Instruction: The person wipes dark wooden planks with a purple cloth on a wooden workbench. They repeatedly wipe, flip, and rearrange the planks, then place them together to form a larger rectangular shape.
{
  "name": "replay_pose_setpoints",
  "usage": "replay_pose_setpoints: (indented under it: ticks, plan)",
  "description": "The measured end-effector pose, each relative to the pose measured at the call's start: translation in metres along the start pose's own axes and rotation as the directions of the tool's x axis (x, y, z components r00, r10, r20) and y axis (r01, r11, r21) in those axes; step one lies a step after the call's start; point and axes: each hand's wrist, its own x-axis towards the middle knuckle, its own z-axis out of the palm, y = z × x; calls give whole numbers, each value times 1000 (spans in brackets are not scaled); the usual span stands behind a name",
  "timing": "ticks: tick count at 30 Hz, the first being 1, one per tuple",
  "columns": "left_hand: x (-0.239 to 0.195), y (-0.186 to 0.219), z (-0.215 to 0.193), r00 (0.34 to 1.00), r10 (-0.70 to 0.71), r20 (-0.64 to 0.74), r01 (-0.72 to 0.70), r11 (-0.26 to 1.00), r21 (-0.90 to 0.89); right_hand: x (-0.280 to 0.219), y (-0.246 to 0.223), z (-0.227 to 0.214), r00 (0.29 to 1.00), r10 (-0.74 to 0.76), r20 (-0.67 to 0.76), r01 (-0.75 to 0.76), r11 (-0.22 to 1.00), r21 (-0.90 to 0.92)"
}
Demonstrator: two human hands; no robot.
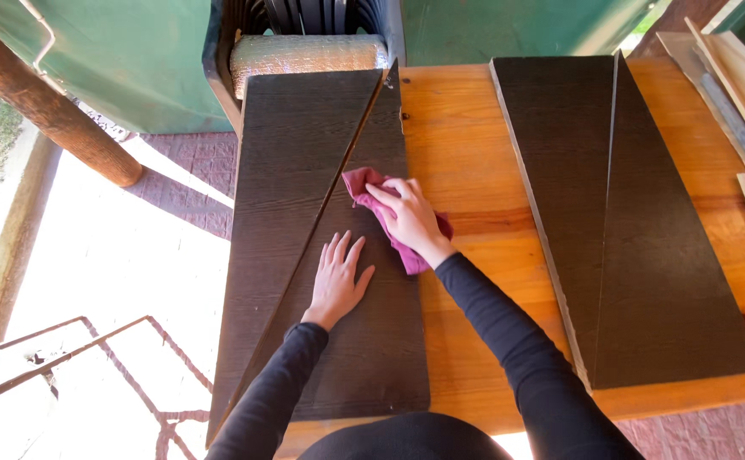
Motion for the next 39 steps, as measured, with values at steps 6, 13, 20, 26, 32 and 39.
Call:
replay_pose_setpoints:
  ticks: [6, 13, 20, 26, 32, 39]
  plan:
    - [118, -35, 32, 997, 77, -12, -76, 997, 10, 77, 87, 48, 994, -98, -43, 95, 993, -74]
    - [227, -61, 81, 997, 79, 22, -80, 995, 63, 139, 169, 96, 993, -108, -52, 103, 990, -91]
    - [264, -61, 90, 995, 64, 83, -71, 994, 83, 166, 210, 124, 998, -47, 39, 51, 994, -97]
    - [259, -56, 92, 996, 70, 51, -75, 990, 117, 215, 273, 154, 999, -2, 39, 6, 996, -89]
    - [259, -59, 92, 996, 86, 12, -86, 988, 128, 264, 335, 190, 990, 128, 52, -118, 978, -171]
    - [259, -54, 81, 989, 143, -32, -142, 989, 37, 256, 265, 139, 987, 97, 129, -80, 987, -137]
